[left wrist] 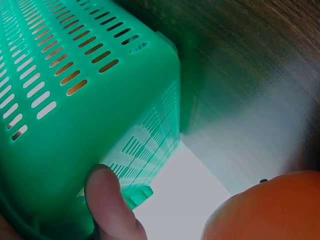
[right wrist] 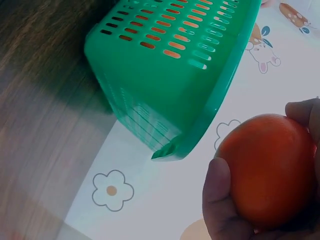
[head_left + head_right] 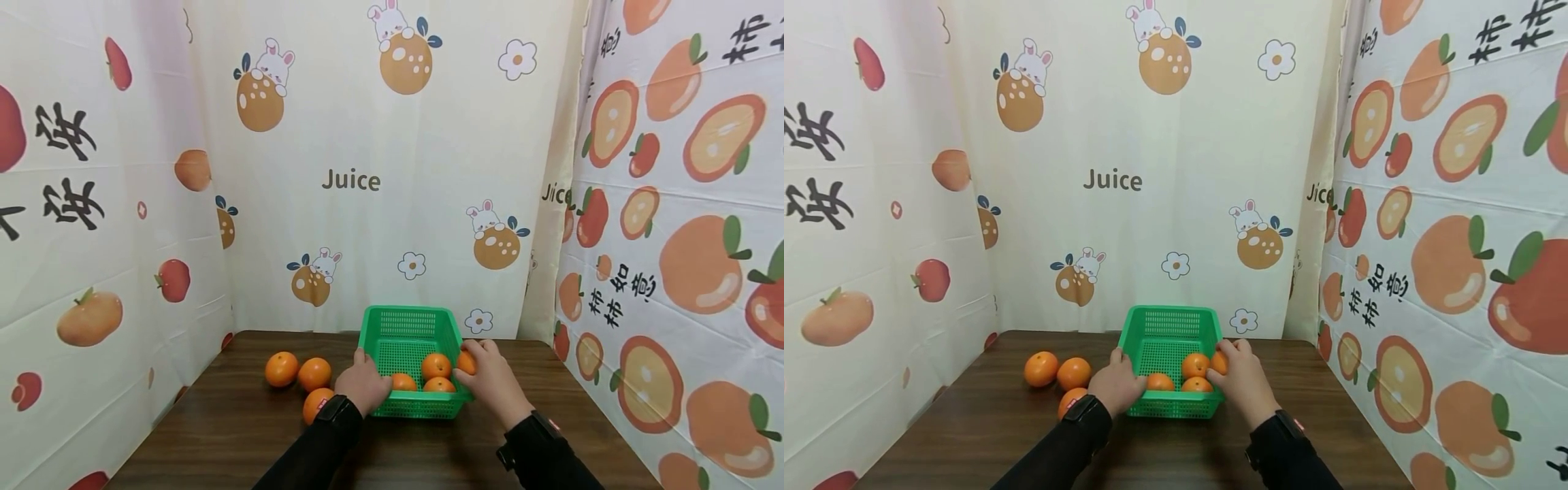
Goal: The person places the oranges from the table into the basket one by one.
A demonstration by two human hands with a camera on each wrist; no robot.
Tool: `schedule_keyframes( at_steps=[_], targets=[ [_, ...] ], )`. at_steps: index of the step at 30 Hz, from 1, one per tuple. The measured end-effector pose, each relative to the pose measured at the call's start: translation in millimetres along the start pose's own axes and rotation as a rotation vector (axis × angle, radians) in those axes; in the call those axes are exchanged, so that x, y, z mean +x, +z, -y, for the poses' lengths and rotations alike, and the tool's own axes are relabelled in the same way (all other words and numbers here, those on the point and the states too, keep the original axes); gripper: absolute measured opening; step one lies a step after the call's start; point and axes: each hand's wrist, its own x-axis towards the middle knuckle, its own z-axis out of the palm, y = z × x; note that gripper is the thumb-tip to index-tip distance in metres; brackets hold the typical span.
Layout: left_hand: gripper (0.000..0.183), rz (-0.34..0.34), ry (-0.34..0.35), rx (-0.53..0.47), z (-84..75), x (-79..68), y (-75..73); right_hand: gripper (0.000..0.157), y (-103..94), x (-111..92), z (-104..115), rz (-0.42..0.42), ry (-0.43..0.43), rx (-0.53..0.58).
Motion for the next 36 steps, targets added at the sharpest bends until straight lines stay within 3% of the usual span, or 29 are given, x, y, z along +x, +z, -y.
schedule_keyframes(
  at_steps=[25,36],
  targets=[
    [0.078,0.017,0.003,-0.01,-1.4,-3.1,-6.3,0.042,9.0,21.6,37.5,0.066,-0.076,-0.002],
    [0.078,0.026,-0.012,-0.019,0.2,-3.3,-7.7,0.044,20.6,30.6,47.5,0.111,-0.065,-0.008]
  ],
)
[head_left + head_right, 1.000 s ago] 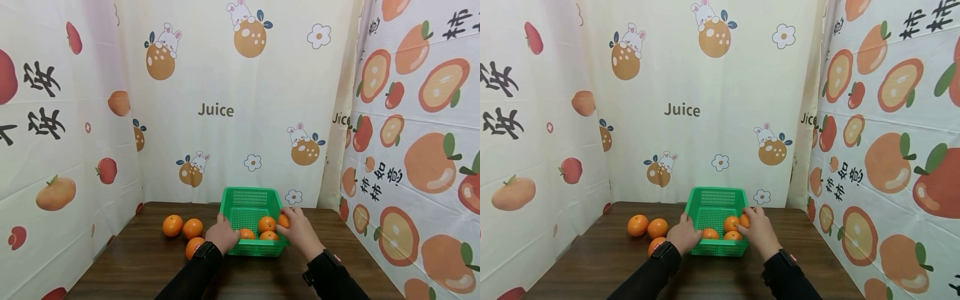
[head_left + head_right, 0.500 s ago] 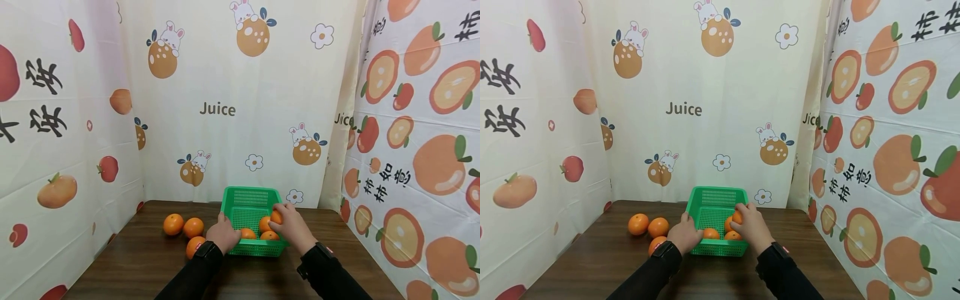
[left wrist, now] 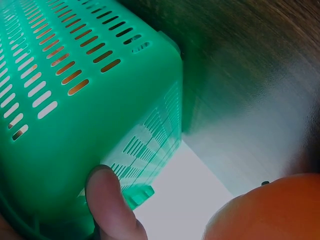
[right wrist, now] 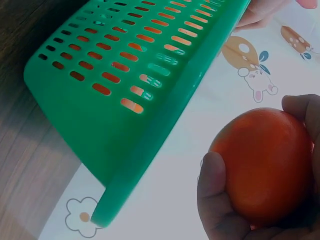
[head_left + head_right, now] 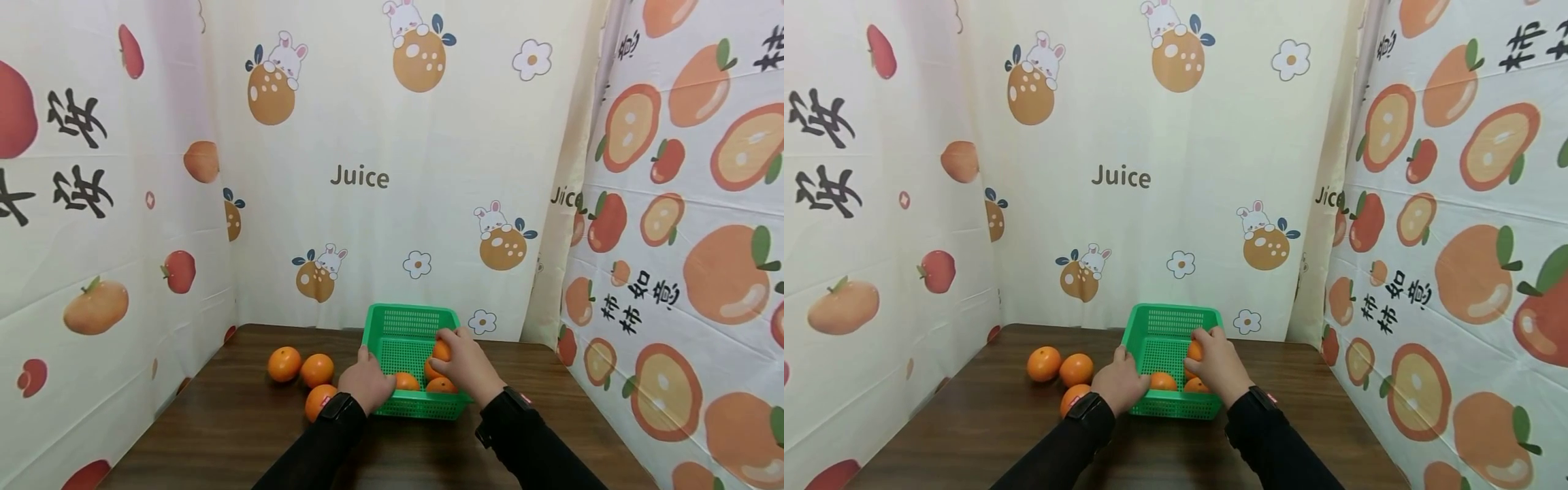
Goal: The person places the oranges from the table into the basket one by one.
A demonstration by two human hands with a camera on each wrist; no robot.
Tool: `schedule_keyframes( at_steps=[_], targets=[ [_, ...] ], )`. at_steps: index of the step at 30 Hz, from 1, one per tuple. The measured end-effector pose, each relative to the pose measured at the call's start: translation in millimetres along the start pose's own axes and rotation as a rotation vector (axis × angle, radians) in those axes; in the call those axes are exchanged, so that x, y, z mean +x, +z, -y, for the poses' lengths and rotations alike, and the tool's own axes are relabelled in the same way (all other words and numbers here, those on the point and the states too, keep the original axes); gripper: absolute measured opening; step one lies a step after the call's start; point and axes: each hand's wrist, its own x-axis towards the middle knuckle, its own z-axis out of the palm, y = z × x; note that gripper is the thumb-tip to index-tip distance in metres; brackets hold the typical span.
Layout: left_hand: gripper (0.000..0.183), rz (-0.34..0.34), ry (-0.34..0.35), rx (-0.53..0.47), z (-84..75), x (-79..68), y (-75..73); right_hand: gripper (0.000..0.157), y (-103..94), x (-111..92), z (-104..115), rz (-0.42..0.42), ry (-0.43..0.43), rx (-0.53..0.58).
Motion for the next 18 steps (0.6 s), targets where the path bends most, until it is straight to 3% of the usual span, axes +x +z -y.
schedule_keyframes(
  at_steps=[18],
  targets=[
    [0.08,0.018,-0.024,0.014,-3.9,3.9,-0.6,0.041,9.5,21.1,4.5,0.048,-0.002,-0.024]
  ],
)
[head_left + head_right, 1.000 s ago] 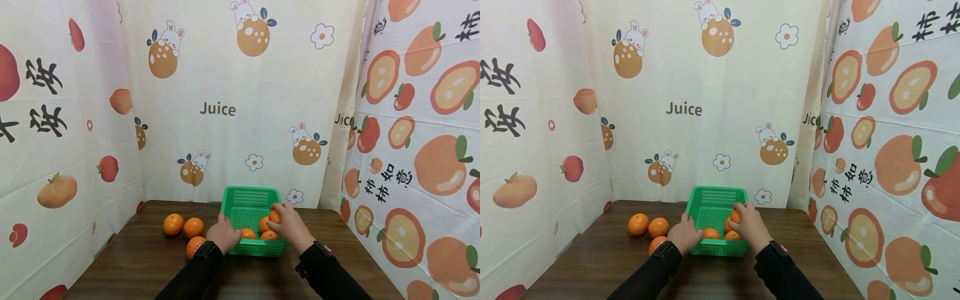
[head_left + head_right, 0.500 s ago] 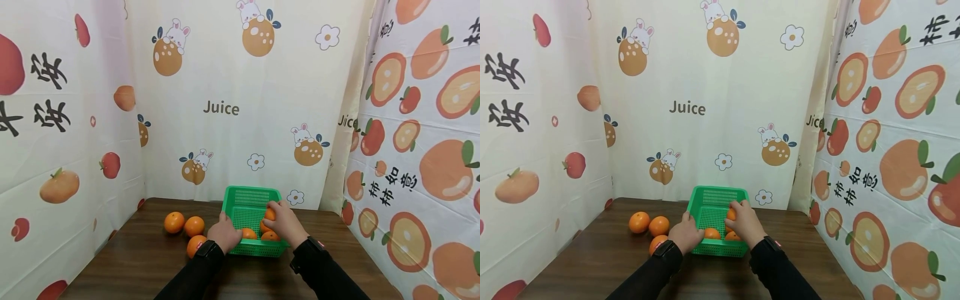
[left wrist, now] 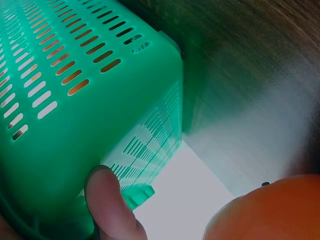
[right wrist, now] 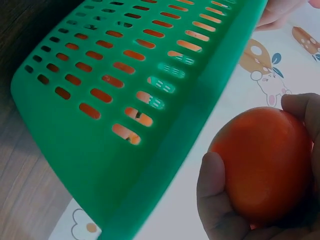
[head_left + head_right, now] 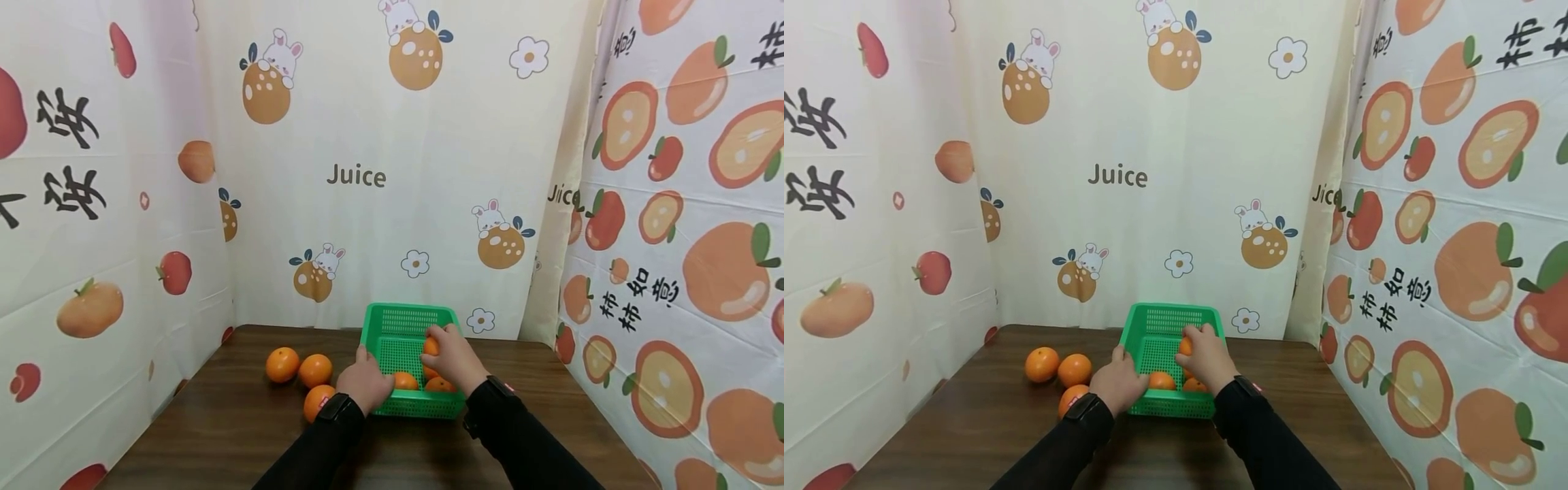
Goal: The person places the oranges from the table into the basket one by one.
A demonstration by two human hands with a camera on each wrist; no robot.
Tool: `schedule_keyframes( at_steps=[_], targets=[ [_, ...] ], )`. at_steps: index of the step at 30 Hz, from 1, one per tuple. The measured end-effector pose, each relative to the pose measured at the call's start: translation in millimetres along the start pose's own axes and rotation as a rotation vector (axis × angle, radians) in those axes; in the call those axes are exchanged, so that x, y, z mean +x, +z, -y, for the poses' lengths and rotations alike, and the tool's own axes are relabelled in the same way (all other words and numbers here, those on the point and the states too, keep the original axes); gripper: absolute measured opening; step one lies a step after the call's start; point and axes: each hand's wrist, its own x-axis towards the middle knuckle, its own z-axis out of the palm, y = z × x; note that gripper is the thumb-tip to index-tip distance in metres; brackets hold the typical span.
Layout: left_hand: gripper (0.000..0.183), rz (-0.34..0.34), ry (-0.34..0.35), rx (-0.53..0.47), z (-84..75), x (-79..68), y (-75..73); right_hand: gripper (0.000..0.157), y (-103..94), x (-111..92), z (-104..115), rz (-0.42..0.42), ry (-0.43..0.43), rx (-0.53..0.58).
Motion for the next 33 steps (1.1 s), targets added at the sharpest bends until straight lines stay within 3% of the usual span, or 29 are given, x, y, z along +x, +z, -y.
schedule_keyframes(
  at_steps=[18,33],
  targets=[
    [0.08,-0.015,0.021,0.021,2.5,1.7,2.3,0.042,8.5,9.0,4.7,0.011,-0.037,-0.027],
    [0.076,-0.007,0.024,-0.01,0.9,-3.0,-3.2,0.044,15.0,18.7,14.4,0.058,-0.013,-0.054]
  ],
)
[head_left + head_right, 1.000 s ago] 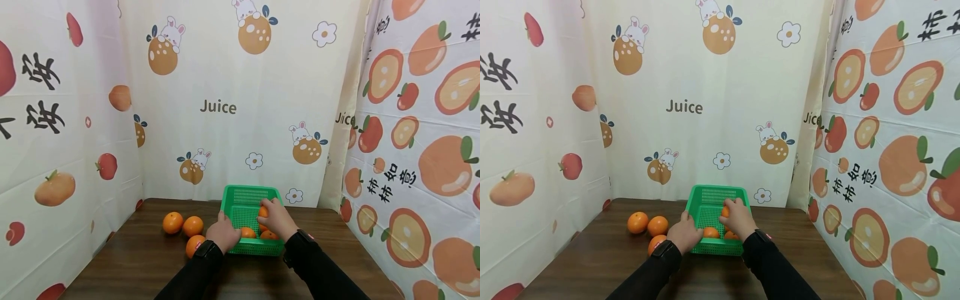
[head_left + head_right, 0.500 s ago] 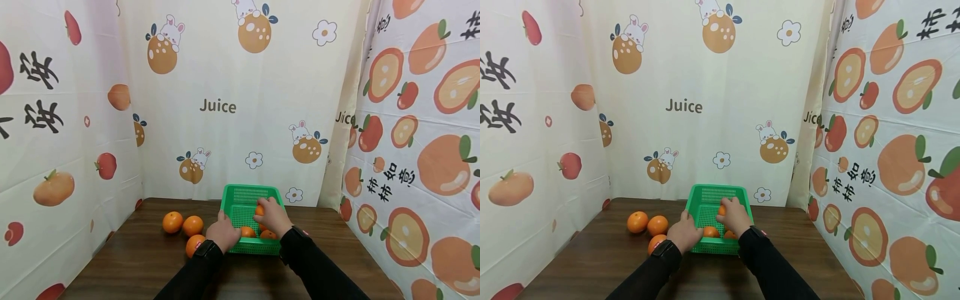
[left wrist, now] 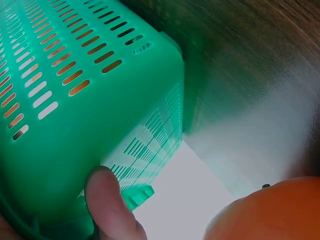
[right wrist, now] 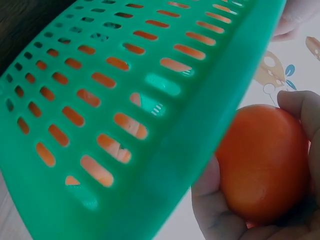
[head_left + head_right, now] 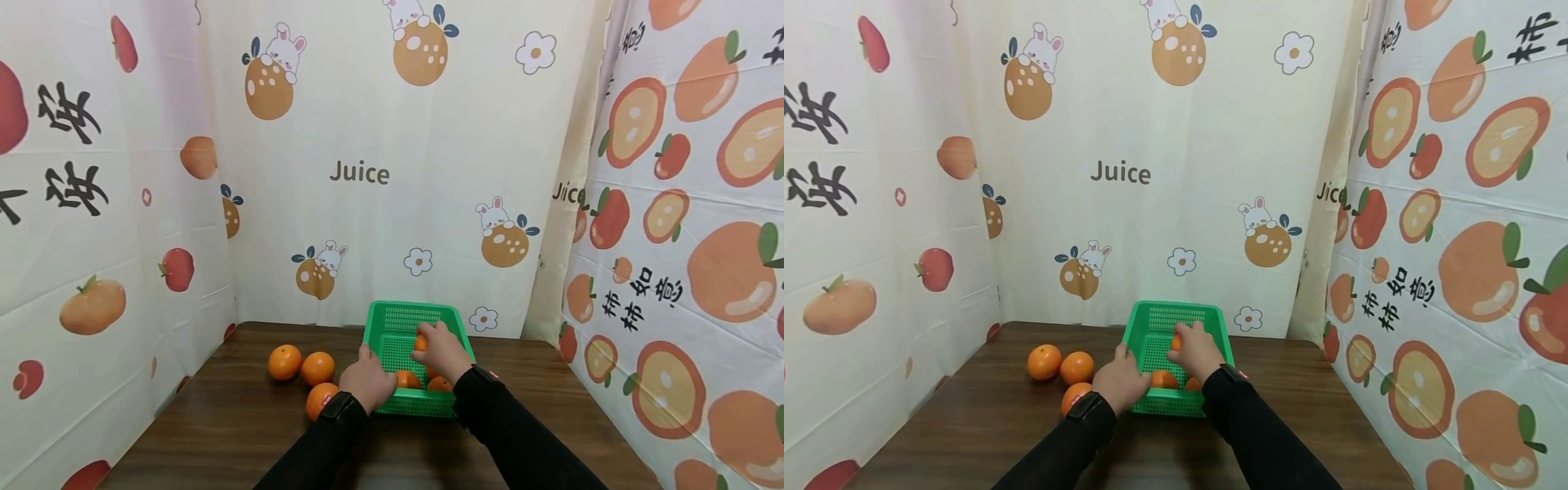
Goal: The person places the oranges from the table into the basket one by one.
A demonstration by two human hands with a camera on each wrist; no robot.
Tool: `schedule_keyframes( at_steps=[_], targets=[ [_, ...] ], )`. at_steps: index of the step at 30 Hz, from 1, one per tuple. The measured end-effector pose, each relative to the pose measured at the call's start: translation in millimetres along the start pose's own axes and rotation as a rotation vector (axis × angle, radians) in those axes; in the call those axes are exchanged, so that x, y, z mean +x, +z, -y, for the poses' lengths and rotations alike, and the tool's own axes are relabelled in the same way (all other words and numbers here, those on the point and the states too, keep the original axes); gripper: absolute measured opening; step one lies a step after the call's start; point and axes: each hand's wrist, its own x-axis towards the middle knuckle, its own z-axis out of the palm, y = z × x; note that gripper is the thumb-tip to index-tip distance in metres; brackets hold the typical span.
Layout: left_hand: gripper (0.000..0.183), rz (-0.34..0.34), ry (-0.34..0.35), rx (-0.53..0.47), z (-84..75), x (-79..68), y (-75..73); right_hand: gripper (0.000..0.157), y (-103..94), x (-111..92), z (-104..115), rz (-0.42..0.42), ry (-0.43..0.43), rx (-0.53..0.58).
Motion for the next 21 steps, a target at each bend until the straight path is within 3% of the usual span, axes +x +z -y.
schedule_keyframes(
  at_steps=[21],
  targets=[
    [0.076,-0.009,0.0,-0.012,4.2,4.6,6.9,0.045,0.4,16.9,-1.0,0.068,0.0,-0.04]
  ],
)
